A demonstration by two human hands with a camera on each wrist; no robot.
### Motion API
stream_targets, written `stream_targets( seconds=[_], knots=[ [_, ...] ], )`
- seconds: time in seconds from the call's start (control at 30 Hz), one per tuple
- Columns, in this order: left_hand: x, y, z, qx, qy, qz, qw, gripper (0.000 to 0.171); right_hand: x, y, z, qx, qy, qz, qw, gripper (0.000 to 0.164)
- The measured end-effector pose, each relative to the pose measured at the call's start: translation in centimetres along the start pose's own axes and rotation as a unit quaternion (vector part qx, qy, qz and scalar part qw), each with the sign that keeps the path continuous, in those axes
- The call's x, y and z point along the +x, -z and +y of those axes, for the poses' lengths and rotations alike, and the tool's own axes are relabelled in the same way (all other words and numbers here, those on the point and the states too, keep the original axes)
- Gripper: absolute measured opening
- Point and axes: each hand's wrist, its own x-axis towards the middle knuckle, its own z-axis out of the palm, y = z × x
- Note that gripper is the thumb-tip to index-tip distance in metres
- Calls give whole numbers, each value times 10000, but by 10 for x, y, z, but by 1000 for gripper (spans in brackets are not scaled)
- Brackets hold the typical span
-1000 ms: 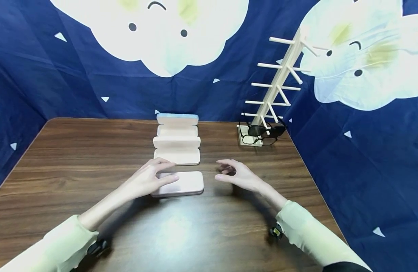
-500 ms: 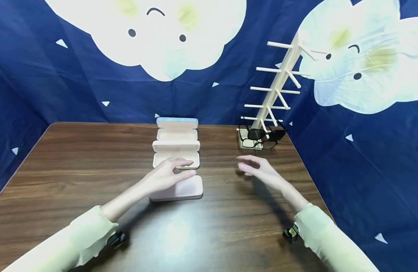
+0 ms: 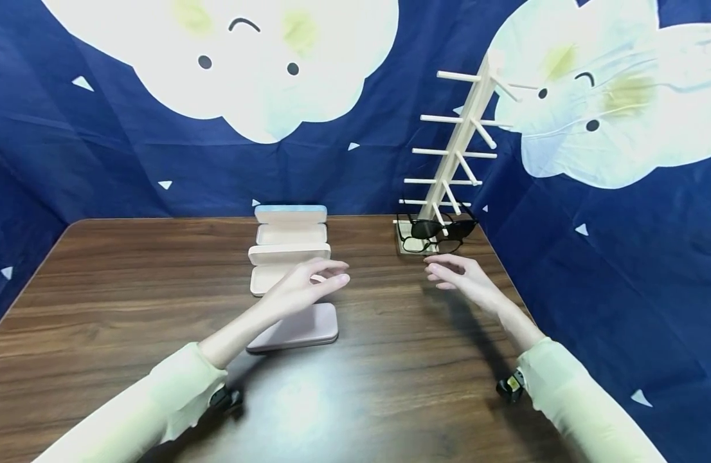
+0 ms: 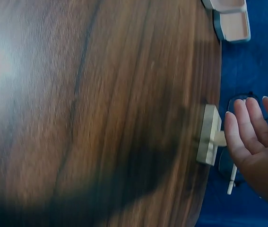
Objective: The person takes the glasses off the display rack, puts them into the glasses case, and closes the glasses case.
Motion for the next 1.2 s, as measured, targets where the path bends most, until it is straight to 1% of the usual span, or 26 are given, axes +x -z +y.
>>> stream_targets(
  seconds=[0.3,0.43,0.53,0.6,0.67,0.77,0.9,1.03,1.07,1.13,1.2],
  knots=[
    [29,-18,14,-246,74,89,9996,47,-1,25,2,-72,-46,183,9998,50],
    [43,-24,19,-527,86,87,9985,45,-1,37,0,-126,-42,259,9996,50],
    [52,-28,24,-762,130,60,9970,45,0,46,-2,-234,6,301,9993,47],
    [57,-30,27,-775,196,58,9968,45,0,52,-5,-297,-17,361,9989,43],
    [62,-33,30,-767,269,63,9967,46,1,57,-7,-363,-91,444,9983,38],
    [70,-36,34,-894,362,2,9953,47,1,65,-10,-427,-269,580,9970,37],
    [80,-38,37,-1345,447,-144,9898,47,2,75,-13,-510,-452,758,9948,44],
    [91,-41,42,-1880,635,-260,9798,48,6,83,-14,-654,-558,922,9920,48],
    [93,-41,43,-1991,685,-279,9772,49,7,85,-15,-701,-594,972,9910,46],
    [97,-42,46,-2132,758,-311,9736,49,8,89,-16,-761,-676,1094,9888,45],
    [102,-43,48,-2164,776,-322,9727,49,9,94,-17,-851,-795,1224,9856,47]
  ],
)
